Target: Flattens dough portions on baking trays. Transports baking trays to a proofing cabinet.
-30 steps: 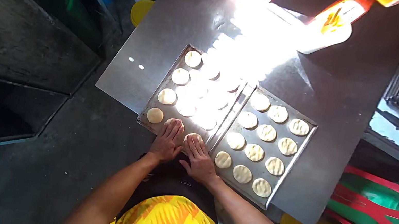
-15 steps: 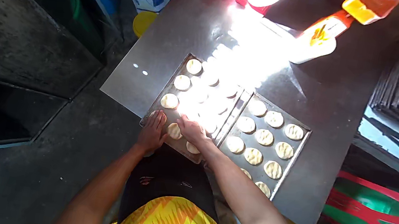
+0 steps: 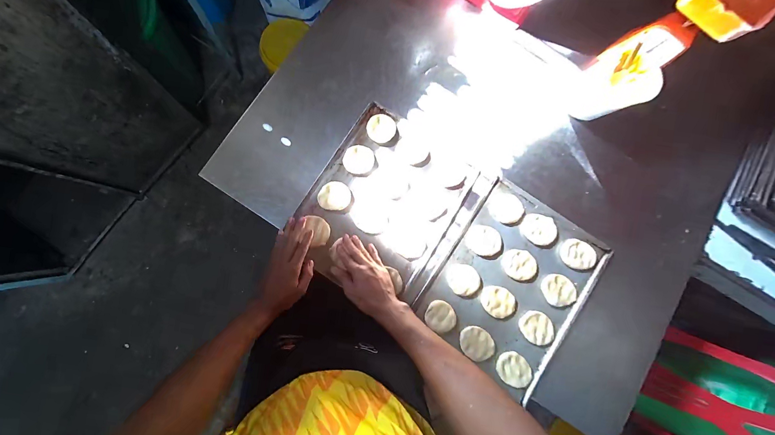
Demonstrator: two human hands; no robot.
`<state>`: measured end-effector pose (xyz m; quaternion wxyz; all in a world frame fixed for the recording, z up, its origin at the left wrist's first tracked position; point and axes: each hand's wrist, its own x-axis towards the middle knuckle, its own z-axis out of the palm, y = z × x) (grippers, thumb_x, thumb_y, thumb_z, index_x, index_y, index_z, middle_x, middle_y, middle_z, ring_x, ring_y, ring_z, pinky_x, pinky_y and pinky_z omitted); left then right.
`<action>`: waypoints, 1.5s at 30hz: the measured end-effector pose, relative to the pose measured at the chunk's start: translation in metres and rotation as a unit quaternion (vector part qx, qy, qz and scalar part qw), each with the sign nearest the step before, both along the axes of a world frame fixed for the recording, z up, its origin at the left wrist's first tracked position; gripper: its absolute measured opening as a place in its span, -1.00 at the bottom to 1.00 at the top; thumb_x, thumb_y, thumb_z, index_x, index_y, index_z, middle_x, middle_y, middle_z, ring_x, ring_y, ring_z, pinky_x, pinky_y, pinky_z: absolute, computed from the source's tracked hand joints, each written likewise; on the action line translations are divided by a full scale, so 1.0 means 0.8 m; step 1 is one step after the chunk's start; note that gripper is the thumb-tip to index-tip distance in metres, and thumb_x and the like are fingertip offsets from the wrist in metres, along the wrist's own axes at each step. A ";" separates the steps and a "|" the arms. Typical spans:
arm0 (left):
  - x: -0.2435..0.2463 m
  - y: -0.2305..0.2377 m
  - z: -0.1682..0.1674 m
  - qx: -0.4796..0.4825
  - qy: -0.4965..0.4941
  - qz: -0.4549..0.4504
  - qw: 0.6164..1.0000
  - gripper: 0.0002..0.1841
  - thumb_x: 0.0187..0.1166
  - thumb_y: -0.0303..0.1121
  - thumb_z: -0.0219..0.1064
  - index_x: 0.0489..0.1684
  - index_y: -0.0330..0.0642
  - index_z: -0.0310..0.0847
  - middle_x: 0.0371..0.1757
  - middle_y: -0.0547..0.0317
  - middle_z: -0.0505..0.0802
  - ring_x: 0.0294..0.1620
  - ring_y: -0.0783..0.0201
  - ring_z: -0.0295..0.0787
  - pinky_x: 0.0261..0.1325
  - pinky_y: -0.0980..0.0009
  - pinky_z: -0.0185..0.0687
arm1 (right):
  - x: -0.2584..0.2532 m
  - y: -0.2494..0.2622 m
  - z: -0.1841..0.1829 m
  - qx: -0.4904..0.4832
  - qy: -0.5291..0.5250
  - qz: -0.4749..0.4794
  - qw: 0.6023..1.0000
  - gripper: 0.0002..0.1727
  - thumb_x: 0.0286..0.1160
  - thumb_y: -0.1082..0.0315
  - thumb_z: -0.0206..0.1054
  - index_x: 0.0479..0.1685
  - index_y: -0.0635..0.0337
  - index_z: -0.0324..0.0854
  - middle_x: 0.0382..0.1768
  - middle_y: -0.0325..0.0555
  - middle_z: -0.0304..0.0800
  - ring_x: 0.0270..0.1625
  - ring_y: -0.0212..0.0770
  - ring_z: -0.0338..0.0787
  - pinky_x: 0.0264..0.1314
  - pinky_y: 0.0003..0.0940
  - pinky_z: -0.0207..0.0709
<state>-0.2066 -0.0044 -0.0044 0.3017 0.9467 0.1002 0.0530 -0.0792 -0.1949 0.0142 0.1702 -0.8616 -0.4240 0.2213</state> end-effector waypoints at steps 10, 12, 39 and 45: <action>-0.006 -0.047 -0.025 0.123 0.088 0.000 0.989 -0.33 0.78 0.06 -0.04 0.65 -0.29 0.44 0.79 -0.14 0.40 0.91 -0.08 0.01 0.93 -0.05 -0.20 | 0.045 0.157 0.024 -0.082 0.053 -0.092 0.991 -0.62 0.56 0.09 0.39 0.28 -0.02 0.74 0.26 -0.01 0.71 0.37 0.08 0.68 0.29 0.11 0.65; -0.009 -0.048 -0.029 0.127 0.089 0.003 0.988 -0.34 0.78 0.06 -0.05 0.64 -0.28 0.46 0.78 -0.13 0.41 0.91 -0.07 0.00 0.93 -0.05 -0.20 | 0.044 0.170 0.030 -0.123 0.073 -0.102 0.984 -0.61 0.45 0.12 0.48 0.21 0.04 0.74 0.28 0.05 0.70 0.42 0.14 0.63 0.31 0.19 0.61; 0.056 -0.008 -0.026 0.143 0.039 -0.080 0.986 -0.10 0.71 0.27 -0.16 0.83 -0.35 0.11 0.86 -0.27 0.19 0.90 -0.19 -0.04 0.89 -0.16 -0.16 | 0.022 -0.035 0.048 0.062 0.024 -0.242 0.968 -0.63 0.73 0.09 0.15 0.33 -0.20 0.76 0.23 -0.24 0.85 0.27 -0.19 0.81 0.34 -0.10 0.68; 0.056 -0.014 -0.036 0.172 0.036 -0.079 0.981 -0.01 0.63 0.38 -0.17 0.87 -0.31 0.01 0.88 -0.31 0.10 0.92 -0.23 -0.15 0.89 -0.18 -0.25 | -0.003 -0.252 0.063 0.005 -0.050 -0.418 0.907 -0.64 0.70 0.19 0.18 0.29 0.01 0.77 0.31 -0.16 0.80 0.39 -0.24 0.75 0.50 -0.19 0.62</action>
